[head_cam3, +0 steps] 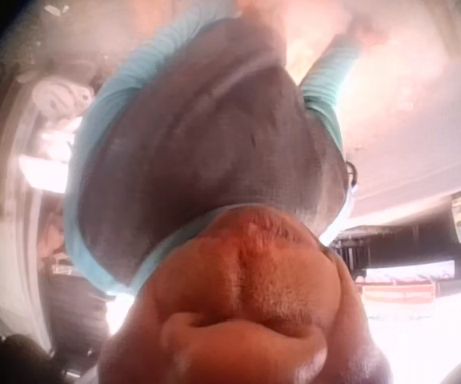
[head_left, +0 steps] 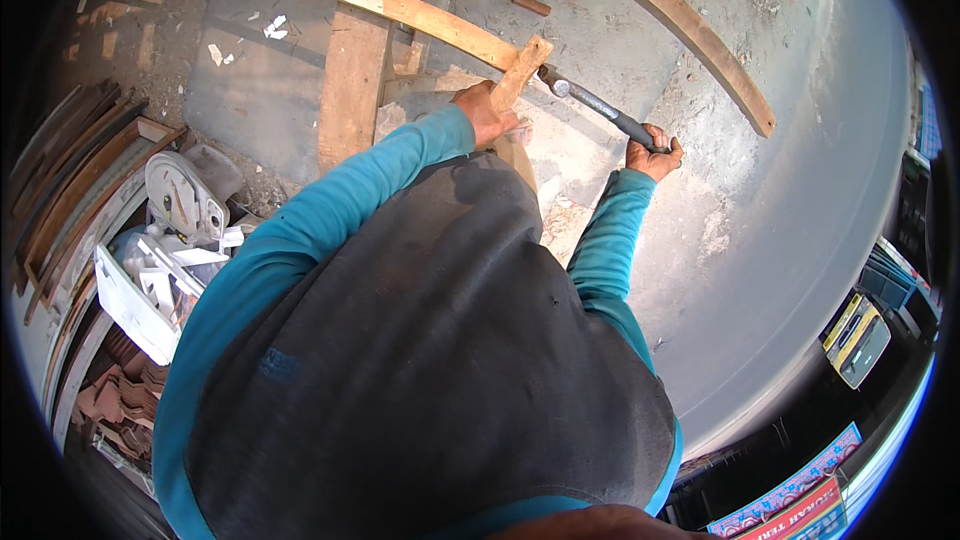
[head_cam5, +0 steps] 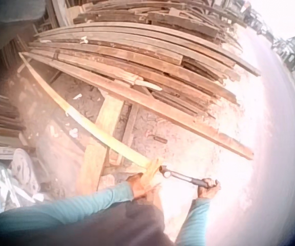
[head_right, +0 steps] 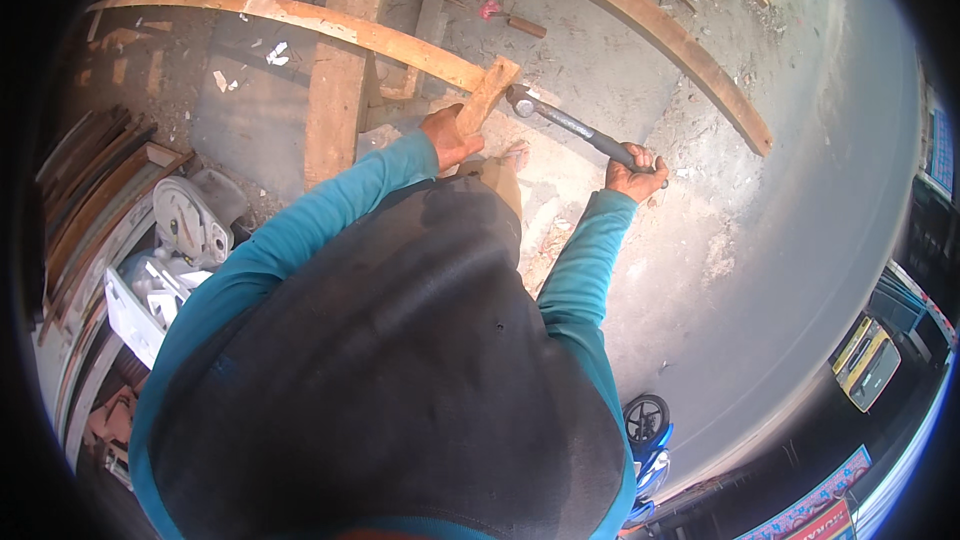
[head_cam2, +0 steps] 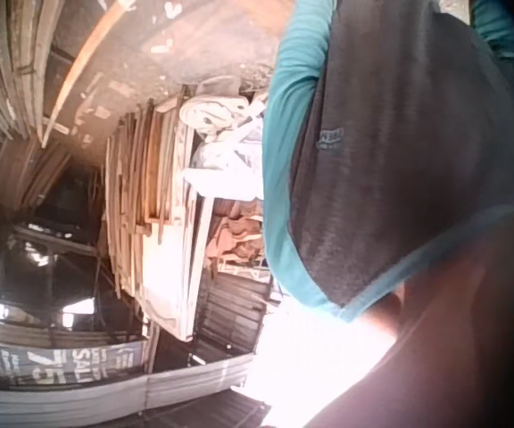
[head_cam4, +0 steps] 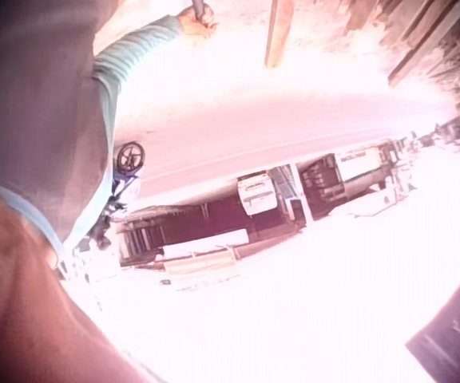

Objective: The person hammers a small piece of wood into a longer wooden beam and uses the claw of the hammer to pry and pull the wood apart while working in an outdoor wood storage area.

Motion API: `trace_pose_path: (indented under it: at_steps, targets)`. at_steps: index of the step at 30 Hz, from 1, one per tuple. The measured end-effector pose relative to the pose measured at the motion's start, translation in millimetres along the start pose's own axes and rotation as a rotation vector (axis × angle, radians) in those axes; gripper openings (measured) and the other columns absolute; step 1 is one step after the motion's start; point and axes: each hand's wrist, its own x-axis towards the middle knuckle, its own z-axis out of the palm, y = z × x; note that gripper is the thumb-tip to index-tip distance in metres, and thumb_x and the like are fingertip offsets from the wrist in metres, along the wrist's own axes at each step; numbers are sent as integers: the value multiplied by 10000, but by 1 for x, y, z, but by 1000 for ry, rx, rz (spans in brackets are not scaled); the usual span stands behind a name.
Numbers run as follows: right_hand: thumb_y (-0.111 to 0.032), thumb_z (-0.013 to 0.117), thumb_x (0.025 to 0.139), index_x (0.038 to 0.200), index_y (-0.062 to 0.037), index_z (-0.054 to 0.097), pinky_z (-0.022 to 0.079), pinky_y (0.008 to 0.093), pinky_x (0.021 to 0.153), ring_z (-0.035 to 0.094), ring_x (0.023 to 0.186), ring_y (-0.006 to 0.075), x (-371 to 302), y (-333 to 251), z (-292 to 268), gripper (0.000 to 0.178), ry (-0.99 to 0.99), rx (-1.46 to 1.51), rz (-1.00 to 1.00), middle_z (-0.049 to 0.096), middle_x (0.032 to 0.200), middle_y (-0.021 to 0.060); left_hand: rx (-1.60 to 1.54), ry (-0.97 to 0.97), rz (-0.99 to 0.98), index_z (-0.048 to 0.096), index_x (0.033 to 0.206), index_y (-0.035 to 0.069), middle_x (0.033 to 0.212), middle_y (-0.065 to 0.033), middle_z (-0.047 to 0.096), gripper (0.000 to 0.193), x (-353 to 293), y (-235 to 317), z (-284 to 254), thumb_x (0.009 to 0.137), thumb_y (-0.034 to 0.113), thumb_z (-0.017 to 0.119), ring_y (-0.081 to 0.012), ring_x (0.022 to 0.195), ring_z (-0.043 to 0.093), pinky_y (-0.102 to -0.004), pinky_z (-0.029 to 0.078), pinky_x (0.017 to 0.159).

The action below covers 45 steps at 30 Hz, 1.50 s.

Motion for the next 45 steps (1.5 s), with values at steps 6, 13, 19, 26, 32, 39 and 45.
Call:
trace_pose_path:
  at_steps: [6,13,19,26,32,39,45]
  targets:
    - [-237,524,878,674,-131,400,480,313,499,454,437,144,-85,10,65,261,-206,-132,-160,450,538,11,-177,22,100,562,1257,-32,1013,-215,697,581,-12,2,-5,811,325,661,-315,795,706,-402,560,792]
    - [-216,524,887,661,-123,386,478,334,524,437,456,144,-42,0,-2,282,-211,-96,-100,418,542,12,11,-7,77,577,1232,-20,943,-212,695,611,3,-20,0,784,386,668,-301,756,692,-412,549,756]
    - [-254,497,917,707,-134,355,464,294,444,429,444,132,-102,25,68,280,-164,-251,-263,414,562,15,-132,88,171,639,1170,-12,1038,-252,703,576,4,-41,13,785,416,662,-406,960,677,-439,534,873]
    - [-261,548,941,688,-120,421,488,357,580,433,493,150,-103,13,40,316,-64,-266,-394,440,585,11,-218,-173,62,566,1262,-27,943,-192,715,539,-10,-17,-4,850,308,661,-256,727,724,-385,577,716]
    - [-443,519,978,904,-32,633,511,384,731,610,837,230,-109,-11,13,433,-194,-585,-337,633,854,115,-525,-131,152,594,1022,-44,770,-127,675,325,12,-37,12,879,240,656,-214,611,677,-352,558,537]
    - [-285,607,963,991,-86,611,624,414,699,700,855,254,-125,-72,18,201,-233,-706,-210,674,899,112,-600,-141,42,592,1043,-49,769,-129,667,312,2,-35,20,867,196,672,-216,617,672,-353,570,557]
    - [-393,680,937,932,-67,616,588,390,662,692,873,223,-114,-110,119,332,-481,-1954,267,671,875,121,-626,-77,83,610,1036,-59,792,-126,675,318,-6,-46,8,851,188,687,-219,683,693,-357,584,595]
